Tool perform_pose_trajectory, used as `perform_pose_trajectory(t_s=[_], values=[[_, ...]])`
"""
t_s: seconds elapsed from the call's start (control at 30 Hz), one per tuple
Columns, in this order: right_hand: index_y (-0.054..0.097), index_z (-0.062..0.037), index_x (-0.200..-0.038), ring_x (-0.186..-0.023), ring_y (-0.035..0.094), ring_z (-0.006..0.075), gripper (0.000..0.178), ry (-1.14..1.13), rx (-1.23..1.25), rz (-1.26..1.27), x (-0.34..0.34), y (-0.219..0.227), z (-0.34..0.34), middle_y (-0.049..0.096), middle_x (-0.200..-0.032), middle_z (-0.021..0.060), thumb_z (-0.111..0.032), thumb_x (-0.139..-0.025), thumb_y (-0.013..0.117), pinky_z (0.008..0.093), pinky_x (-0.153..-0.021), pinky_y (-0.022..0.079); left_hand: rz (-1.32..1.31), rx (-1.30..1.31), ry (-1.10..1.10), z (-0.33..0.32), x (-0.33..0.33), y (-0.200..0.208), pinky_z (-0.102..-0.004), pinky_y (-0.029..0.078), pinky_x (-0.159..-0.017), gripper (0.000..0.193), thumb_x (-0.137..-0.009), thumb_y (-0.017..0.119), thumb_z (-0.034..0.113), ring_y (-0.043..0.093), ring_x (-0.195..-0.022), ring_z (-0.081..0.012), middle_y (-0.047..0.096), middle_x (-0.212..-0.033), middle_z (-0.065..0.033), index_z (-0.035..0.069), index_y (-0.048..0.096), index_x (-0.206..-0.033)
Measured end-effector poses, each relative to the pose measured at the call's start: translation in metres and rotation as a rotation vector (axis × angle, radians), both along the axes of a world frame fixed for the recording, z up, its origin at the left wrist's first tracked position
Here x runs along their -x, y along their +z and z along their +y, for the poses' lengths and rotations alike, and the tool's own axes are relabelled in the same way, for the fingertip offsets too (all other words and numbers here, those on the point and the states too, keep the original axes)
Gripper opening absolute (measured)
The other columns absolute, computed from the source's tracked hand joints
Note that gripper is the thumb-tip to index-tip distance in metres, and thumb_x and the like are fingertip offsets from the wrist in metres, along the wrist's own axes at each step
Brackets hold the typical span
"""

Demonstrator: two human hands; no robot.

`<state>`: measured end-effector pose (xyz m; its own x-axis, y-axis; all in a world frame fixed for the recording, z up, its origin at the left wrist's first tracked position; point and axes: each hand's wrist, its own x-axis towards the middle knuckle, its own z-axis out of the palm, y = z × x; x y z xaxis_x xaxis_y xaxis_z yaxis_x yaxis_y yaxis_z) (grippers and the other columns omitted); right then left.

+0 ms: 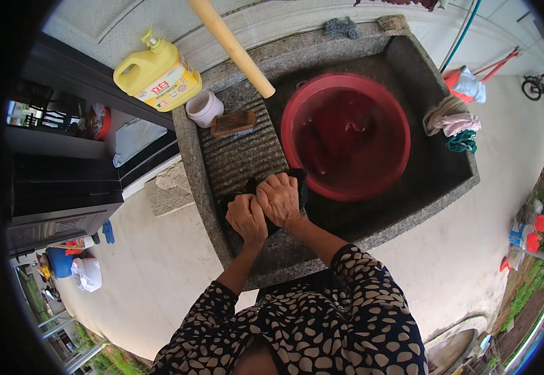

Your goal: The person washes a light-colored cloth by hand in a red basin filled with water, then scrubs a black garment on a stone washboard using a brush. The person repeatedly scrubs the black garment on the washboard and rinses it in the basin.

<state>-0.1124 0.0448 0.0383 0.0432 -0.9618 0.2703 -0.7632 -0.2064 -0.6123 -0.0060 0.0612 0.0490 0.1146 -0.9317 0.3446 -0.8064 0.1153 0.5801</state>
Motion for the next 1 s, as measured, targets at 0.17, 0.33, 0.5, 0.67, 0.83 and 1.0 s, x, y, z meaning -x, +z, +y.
perform_pose_trajectory(t_s=[0.17,0.33,0.5,0.67,0.83,1.0], values=[[0.064,-0.0111,-0.083,-0.089,0.050,0.0227,0.013,0.124,0.184,0.150,0.009,-0.009,-0.063,0.059,-0.095,0.0025,-0.021,-0.085,0.055,0.0383,-0.079,0.035,-0.292,-0.259,0.132,-0.051,0.011,-0.009,-0.0462,0.037,-0.078,0.025,-0.099,0.042,0.032,0.052,-0.089,-0.0264,0.054,-0.088,-0.0017,0.013,0.055,-0.091],[0.066,-0.0115,-0.092,-0.114,0.047,0.0278,0.019,-0.444,0.061,0.128,0.094,-0.044,-0.126,0.057,-0.110,0.0040,-0.026,-0.080,0.063,0.0440,-0.089,0.036,-0.542,-0.210,0.244,-0.090,0.037,-0.024,-0.0503,0.038,-0.078,0.020,-0.099,0.043,0.031,0.051,-0.092,-0.0257,0.052,-0.097,-0.0034,0.015,0.053,-0.093],[0.070,-0.0209,-0.099,-0.126,0.038,0.0270,0.024,0.092,-0.332,0.651,0.200,-0.060,-0.100,0.049,-0.124,0.0033,-0.030,-0.077,0.066,0.0547,-0.095,0.034,-0.630,-0.145,0.321,-0.090,0.028,-0.033,-0.0479,0.041,-0.073,0.018,-0.097,0.048,0.029,0.054,-0.086,-0.0236,0.055,-0.091,-0.0015,0.015,0.054,-0.089],[0.072,-0.0203,-0.097,-0.123,0.041,0.0221,0.023,0.457,-0.670,0.865,0.267,-0.050,-0.056,0.054,-0.122,0.0017,-0.030,-0.078,0.064,0.0448,-0.098,0.036,-0.632,-0.146,0.346,-0.094,0.028,-0.036,-0.0469,0.042,-0.072,0.019,-0.097,0.049,0.030,0.056,-0.082,-0.0228,0.055,-0.086,-0.0005,0.015,0.056,-0.087],[0.072,-0.0176,-0.098,-0.111,0.057,0.0233,0.022,0.589,-1.091,1.042,0.273,0.014,-0.060,0.063,-0.116,0.0033,-0.024,-0.082,0.058,0.0439,-0.094,0.042,-0.358,-0.312,0.374,-0.089,0.019,-0.023,-0.0498,0.040,-0.076,0.024,-0.094,0.053,0.038,0.054,-0.092,-0.0256,0.057,-0.099,-0.0039,0.018,0.062,-0.103],[0.067,-0.0135,-0.105,-0.098,0.064,0.0260,0.025,0.339,-0.718,-0.213,0.259,-0.013,-0.119,0.068,-0.105,0.0051,-0.028,-0.086,0.057,0.0391,-0.079,0.051,-0.192,-0.259,0.245,-0.049,0.047,0.014,-0.0559,0.036,-0.086,0.048,-0.080,0.069,0.049,0.039,-0.114,-0.0374,0.041,-0.127,-0.0148,0.025,0.060,-0.120]])
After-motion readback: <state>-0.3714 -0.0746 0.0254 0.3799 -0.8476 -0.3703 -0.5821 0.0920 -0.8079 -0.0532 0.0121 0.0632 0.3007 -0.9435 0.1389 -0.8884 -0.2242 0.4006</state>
